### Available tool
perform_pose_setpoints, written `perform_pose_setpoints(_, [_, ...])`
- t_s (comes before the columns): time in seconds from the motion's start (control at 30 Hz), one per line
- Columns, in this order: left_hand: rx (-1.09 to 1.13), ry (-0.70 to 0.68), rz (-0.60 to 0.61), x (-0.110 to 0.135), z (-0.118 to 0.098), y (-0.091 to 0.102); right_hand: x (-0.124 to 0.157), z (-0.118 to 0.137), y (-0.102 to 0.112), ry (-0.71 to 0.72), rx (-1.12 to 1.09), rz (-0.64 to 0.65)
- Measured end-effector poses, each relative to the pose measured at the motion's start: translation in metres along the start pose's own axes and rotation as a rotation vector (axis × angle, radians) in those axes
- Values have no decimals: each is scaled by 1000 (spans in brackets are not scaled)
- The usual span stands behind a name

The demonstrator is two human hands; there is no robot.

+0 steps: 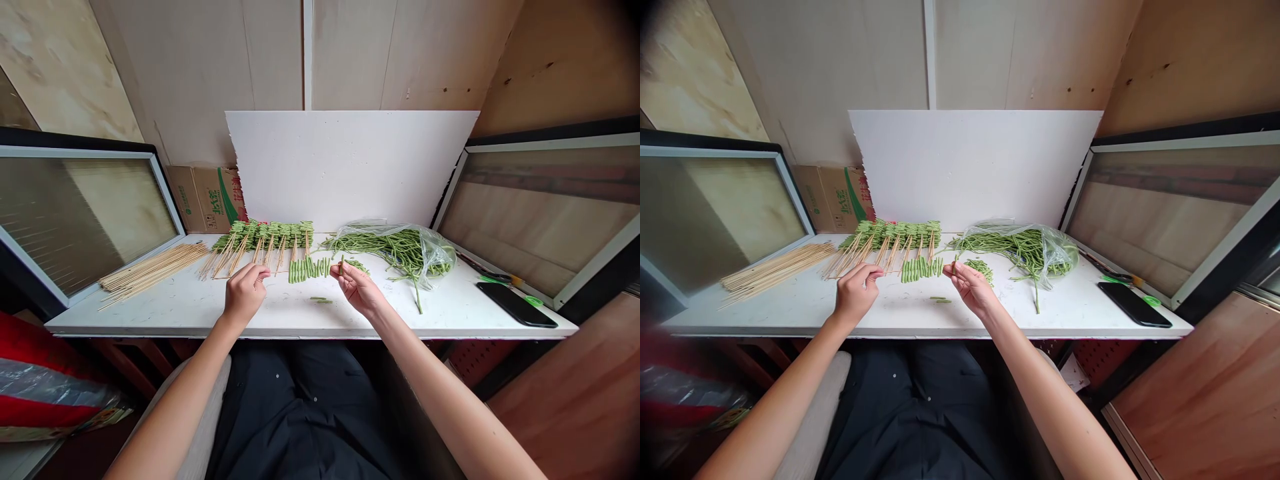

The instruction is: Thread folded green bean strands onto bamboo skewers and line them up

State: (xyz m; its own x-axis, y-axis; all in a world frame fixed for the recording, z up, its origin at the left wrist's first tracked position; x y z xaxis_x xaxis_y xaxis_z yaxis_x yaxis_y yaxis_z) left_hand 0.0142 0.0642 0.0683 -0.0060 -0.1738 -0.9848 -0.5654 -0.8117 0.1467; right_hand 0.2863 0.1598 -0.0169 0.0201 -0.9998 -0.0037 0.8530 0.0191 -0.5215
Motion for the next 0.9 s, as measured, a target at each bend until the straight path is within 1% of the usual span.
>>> perform_pose_setpoints(0.2, [1,4,6,1,2,0,1,3,1,31,26,-26])
perform_pose_setpoints(0.4, [-2,-10,-2,0,0,1,7,13,-2,97,28,-64])
perform_pose_setpoints(0.63, [9,-39,-21,-1,-4,4,11,18,-1,166,49,-96])
perform_pose_setpoints(0.9, [22,-54,-39,0,-6,5,13,17,-1,171,52,-131])
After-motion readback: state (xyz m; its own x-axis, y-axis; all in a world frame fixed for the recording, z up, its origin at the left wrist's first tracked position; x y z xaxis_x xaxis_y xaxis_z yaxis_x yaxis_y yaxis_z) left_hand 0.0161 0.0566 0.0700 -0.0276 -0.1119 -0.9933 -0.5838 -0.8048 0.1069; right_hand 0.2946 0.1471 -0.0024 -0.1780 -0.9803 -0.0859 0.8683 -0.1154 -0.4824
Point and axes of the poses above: each hand's wrist, its own x-axis away from the middle knuckle, its own y-axis out of the back of the hand, z = x × y, the point moved 10 cm from there along -x, towards the middle knuckle, and after that the axes turned 13 degrees about -z, right-handed, at the moved point
